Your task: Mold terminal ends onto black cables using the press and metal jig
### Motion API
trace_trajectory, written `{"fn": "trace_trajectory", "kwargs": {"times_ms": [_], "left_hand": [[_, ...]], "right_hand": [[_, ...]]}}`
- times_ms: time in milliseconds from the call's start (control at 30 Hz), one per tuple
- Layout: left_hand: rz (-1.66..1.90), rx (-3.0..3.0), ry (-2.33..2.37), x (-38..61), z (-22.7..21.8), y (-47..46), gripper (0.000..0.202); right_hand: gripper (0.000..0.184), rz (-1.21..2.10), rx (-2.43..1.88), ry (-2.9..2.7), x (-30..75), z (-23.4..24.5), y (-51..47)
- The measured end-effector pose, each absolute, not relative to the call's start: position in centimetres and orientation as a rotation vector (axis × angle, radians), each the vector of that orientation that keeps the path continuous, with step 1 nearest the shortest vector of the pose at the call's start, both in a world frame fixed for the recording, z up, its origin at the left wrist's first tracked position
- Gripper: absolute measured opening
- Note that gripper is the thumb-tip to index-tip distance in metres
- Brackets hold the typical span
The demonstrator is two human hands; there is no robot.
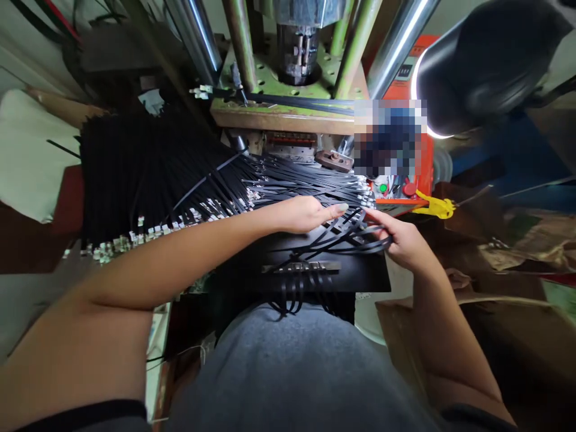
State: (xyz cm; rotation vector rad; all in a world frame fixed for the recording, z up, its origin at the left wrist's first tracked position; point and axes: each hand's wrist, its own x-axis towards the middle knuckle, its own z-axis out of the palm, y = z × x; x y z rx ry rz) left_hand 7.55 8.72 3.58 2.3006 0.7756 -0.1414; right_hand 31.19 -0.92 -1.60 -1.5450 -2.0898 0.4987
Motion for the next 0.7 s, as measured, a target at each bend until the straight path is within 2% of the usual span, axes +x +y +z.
{"fn": "trace_trajectory", "kwargs": {"times_ms": [33,100,133,267,367,467,533,600,700], "left_hand": [[-0.178,2.154,0.714,7.3,3.8,7.9,0.056],[-0.139,1.973,0.658,6.7,4.1,6.5,0.032],[-0.084,1.955,0.681,6.5,4.1,6.3,0.027],[0.158,2.209,1.025,4.5,4.9,8.7,0.058],[0.246,2.532,1.268,1.8,5.5,10.8,0.073],[-0.003,2.773,1.111,-1.0,4.5,9.2,0.053],[-0.247,2.796,0.821,-2.3,3.0,6.3,0.030],[-0.349,2.794,0.635,-2.7,1.7,3.5,0.014],[-0.333,2.824,0.626,-2.2,1.3,2.5,0.014]], "right_hand": [[0.050,0.515,-1.485,-2.151,30.5,-1.6,-0.8],[0.052,0.511,-1.377,-2.224,28.9,-1.6,0.1],[0.051,0.484,-1.365,-2.209,28.2,-1.5,0.8],[0.046,0.300,-1.550,-2.034,28.3,-1.2,5.0],[0.057,0.248,-1.570,-2.137,30.0,-1.1,5.6],[0.062,0.403,-1.403,-2.357,30.1,-1.6,1.7],[0.052,0.545,-1.294,-2.475,29.1,-2.6,-1.9],[0.035,0.560,-1.302,-2.496,28.0,-3.8,-4.7],[0.024,0.436,-1.303,-2.423,27.4,-4.5,-4.8]]}}
